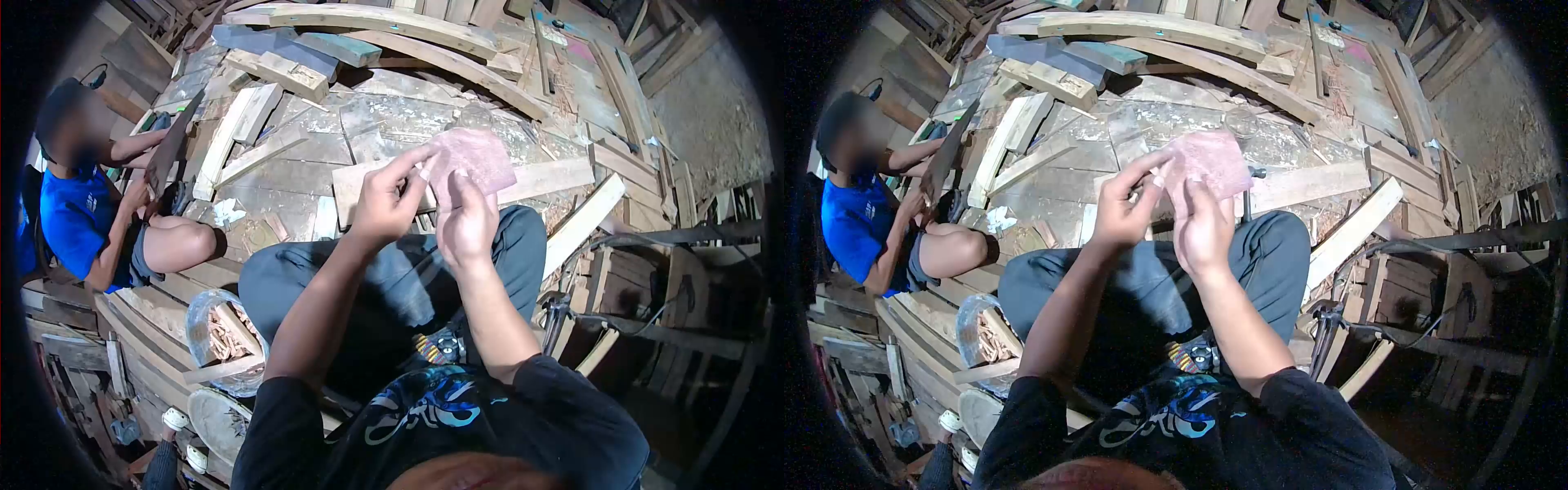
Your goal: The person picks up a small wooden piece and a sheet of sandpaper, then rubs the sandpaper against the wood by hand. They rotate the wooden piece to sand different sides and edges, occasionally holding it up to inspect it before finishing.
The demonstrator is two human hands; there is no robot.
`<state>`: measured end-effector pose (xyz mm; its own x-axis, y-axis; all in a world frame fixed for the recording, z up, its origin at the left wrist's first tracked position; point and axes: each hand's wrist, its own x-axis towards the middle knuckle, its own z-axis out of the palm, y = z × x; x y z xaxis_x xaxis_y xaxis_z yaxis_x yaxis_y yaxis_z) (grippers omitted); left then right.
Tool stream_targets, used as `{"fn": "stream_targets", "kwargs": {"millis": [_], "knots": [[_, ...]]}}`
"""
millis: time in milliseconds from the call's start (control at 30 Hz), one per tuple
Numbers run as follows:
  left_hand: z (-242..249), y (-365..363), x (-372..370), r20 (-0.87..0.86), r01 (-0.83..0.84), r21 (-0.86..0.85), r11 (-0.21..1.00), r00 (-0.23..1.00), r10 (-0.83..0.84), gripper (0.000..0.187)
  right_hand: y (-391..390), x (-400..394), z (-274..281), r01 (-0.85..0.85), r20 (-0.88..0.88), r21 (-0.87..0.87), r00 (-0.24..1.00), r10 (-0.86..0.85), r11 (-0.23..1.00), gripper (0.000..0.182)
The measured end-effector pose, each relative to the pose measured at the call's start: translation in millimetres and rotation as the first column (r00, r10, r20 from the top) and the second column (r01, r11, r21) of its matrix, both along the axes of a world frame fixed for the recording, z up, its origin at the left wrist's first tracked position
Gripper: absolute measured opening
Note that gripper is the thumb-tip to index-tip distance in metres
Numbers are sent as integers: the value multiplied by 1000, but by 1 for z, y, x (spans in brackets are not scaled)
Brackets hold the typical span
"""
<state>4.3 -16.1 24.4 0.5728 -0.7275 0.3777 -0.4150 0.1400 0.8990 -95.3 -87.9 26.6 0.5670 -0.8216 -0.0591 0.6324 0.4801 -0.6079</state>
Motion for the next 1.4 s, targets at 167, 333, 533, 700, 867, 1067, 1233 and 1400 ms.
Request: {"fn": "stream_targets", "kwargs": {"millis": [167,333,533,700,867,1067,1233,1400], "knots": [[12,5,-3,-72,85,94,992,994,-78,34,-2,-1,-6,-8,32,-30,999,9,1000,38],[-1,2,-1,-87,118,81,990,990,-111,37,-6,-1,-2,35,-18,16,999,-35,999,38],[10,4,-5,-101,72,65,995,993,-65,37,2,0,1,25,42,-22,999,-24,999,36],[2,-2,-7,-32,53,-24,998,998,-54,35,-5,1,1,27,30,2,999,-27,1000,35],[10,3,-7,-62,77,94,993,996,-71,34,-9,-1,-3,20,6,-10,1000,-19,1000,35],[9,1,-4,-32,42,20,999,999,-42,35,4,1,5,32,38,15,999,-33,999,32],[2,1,-8,-17,129,53,990,992,-129,35,-11,-1,1,61,-32,11,998,-60,998,34],[8,3,-8,-71,89,29,996,994,-87,35,4,-1,7,13,48,-18,999,-12,1000,36]]}}
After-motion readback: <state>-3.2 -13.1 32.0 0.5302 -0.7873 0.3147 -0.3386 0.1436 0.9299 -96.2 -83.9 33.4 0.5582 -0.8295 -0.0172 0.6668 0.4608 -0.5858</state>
